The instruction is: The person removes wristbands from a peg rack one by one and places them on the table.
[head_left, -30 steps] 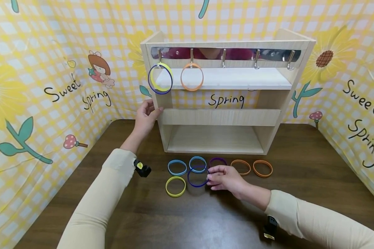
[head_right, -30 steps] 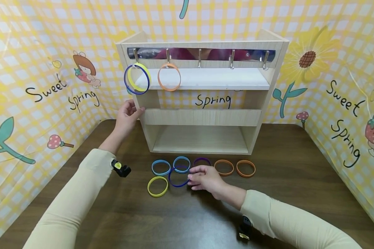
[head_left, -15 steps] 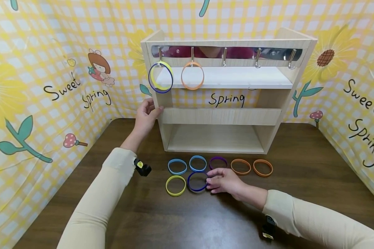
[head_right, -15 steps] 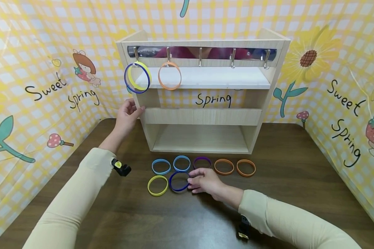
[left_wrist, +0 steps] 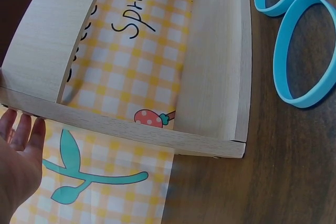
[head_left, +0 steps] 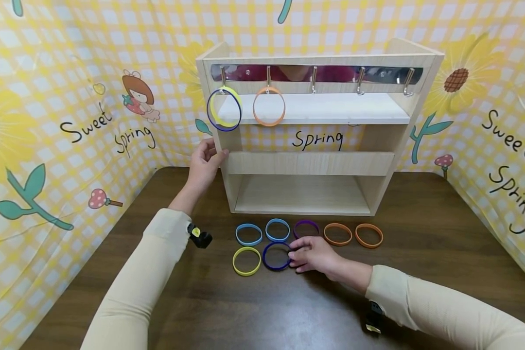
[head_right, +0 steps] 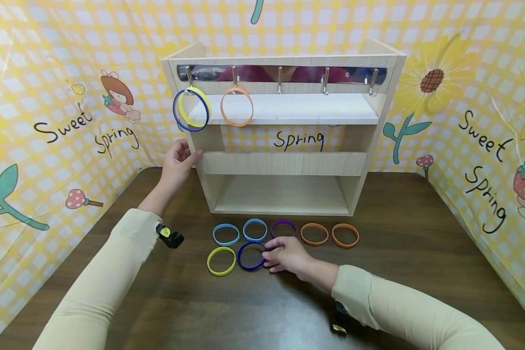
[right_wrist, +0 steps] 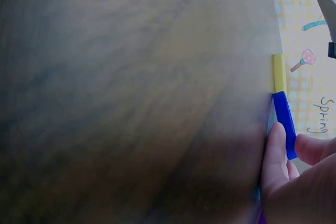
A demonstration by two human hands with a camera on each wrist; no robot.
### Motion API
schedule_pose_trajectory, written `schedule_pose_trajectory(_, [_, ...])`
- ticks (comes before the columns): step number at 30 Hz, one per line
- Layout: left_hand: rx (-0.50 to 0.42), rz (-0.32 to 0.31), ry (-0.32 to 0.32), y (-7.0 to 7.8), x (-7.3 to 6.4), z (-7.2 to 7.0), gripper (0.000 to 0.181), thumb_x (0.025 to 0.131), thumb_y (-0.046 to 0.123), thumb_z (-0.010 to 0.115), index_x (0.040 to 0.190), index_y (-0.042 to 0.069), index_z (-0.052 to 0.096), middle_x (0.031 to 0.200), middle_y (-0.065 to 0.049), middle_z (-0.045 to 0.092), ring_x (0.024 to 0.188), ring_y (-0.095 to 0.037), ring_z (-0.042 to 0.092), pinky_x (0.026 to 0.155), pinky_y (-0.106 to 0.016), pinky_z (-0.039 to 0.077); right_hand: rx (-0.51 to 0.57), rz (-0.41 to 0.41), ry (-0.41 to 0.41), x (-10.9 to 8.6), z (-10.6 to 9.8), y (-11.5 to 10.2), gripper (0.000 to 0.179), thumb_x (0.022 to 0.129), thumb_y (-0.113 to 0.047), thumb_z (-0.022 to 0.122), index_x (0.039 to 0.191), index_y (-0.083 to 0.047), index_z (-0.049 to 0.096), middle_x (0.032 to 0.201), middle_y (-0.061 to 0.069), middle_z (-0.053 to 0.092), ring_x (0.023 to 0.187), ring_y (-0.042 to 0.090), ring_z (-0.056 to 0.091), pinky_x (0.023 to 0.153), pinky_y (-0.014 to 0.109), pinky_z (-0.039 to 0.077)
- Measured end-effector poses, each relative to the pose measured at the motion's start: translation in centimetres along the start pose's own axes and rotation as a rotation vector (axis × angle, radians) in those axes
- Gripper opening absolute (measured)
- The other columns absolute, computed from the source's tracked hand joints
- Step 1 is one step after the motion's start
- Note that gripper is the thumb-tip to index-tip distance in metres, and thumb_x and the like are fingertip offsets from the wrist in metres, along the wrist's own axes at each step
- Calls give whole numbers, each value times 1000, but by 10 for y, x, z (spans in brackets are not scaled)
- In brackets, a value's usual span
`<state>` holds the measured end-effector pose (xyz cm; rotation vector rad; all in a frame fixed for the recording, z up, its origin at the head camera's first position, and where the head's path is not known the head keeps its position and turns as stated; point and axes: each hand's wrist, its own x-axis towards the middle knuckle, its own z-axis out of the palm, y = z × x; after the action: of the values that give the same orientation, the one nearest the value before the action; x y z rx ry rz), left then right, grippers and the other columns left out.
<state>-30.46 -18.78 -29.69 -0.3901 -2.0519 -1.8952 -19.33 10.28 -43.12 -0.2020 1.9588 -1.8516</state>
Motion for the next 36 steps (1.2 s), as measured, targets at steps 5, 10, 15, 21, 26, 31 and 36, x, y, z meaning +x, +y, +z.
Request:
schedule_pose_trajectory(5, [8,-4,5,0,0,0,39,92,6,62,128,-5,50,127,-22,52,119,-29,51,89,-30,46,-46,-19,18,1,3,-1,31,90,2,64,115,15,53,88,15,69,79,27,69,66,37,57])
schedule_pose_trajectory(10, [-1,-3,11,-5,2,-1,36,92,6,62,126,-1,53,122,-14,56,117,-26,53,88,-30,47,-63,-28,34,0,5,-1,29,89,3,65,113,15,55,88,15,68,76,25,69,64,36,57])
schedule_pose_trajectory(15, [-19,8,18,-22,10,-5,37,92,8,63,127,1,53,123,-12,56,119,-29,52,89,-30,47,-69,-34,42,1,6,-1,28,89,4,65,112,15,55,89,16,67,75,23,68,63,36,57])
schedule_pose_trajectory(21, [2,26,28,-28,14,-4,35,93,10,64,126,3,54,125,-16,54,117,-24,53,88,-29,47,-78,-38,52,1,7,0,26,88,4,65,111,14,56,87,15,66,73,21,67,62,35,57])
schedule_pose_trajectory(26, [5,32,31,-28,13,-4,36,93,11,64,126,3,54,122,-12,56,117,-26,53,87,-29,47,-86,-39,68,3,7,2,25,88,4,66,110,13,57,85,13,65,72,21,67,61,35,57])
schedule_pose_trajectory(31, [3,27,24,-27,13,-5,38,93,11,64,128,0,52,129,-21,51,121,-31,50,89,-30,47,-92,-43,82,3,8,2,24,88,4,66,109,13,58,84,12,64,72,21,67,61,35,57])
schedule_pose_trajectory(36, [-17,22,6,-17,9,-4,42,93,7,62,130,-7,48,130,-25,49,121,-32,50,89,-30,47,-89,-46,77,2,8,1,24,87,5,66,108,13,58,84,12,64,73,21,67,62,36,57])
